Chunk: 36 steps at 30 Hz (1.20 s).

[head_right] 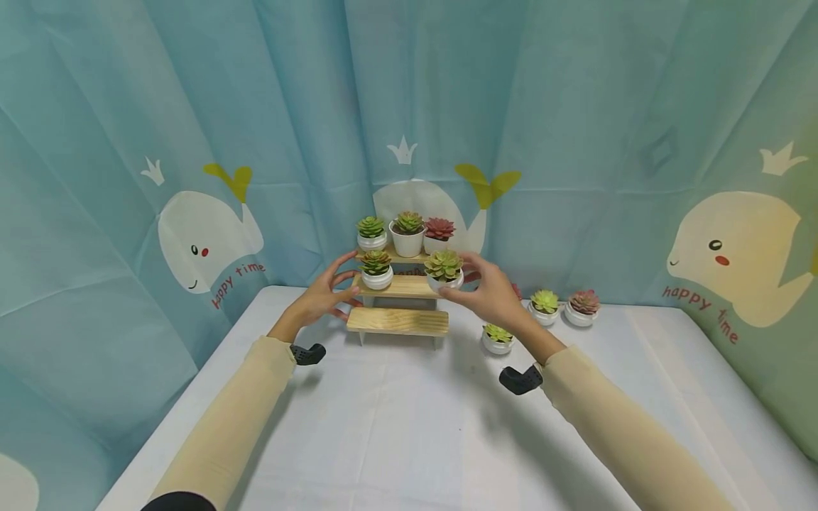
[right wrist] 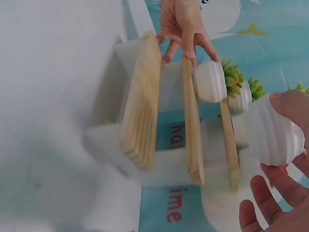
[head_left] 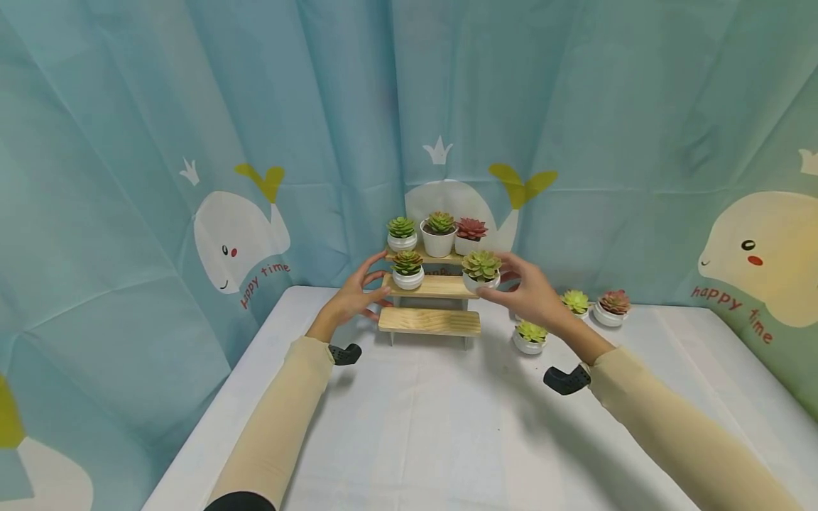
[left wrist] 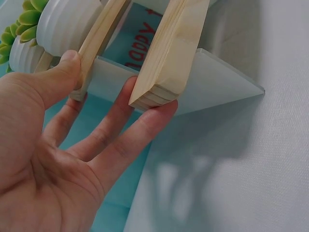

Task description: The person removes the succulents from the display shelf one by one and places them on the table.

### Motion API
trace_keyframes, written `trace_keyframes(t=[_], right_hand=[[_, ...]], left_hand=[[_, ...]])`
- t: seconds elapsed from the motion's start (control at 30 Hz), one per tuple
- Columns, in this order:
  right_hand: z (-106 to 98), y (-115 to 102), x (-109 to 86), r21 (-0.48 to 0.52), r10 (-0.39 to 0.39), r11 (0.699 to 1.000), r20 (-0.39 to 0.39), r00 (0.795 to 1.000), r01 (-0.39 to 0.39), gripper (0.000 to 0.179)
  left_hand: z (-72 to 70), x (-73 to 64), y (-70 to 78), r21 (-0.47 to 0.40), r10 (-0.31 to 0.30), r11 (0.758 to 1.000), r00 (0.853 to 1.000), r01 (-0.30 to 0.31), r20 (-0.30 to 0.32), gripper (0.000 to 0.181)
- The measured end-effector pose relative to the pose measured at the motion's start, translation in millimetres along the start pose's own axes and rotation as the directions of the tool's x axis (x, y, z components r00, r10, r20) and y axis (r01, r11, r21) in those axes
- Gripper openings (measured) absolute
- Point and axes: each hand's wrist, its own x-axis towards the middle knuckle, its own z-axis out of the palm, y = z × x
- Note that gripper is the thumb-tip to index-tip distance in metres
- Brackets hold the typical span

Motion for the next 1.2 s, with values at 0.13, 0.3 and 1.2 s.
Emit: trace_keyframes(t=[0.13,0.3,1.2], right_hand=[[-6.8,6.9,-8.7,-0.022,0.022,1.0,-0.01,1.0,-0.022,0.081],[-15.5,19.6,-20.0,-0.064,0.038,0.997,-0.024,0.999,-0.039,0.081],[-66.9,76.6,-89.8,-0.148,0.128,0.978,-0.136,0.982,-0.148,0.08]], left_hand=[[-0.9,0.0,0.1,0.0,0.002,1.0,1.0,-0.002,0.0,0.079],[-1.4,0.3,-1.6,0.001,0.003,1.0,1.0,-0.003,0.0,0.078],[-2.8,0.9,-1.3,-0.027,0.007,1.0,1.0,-0.006,0.015,0.078]])
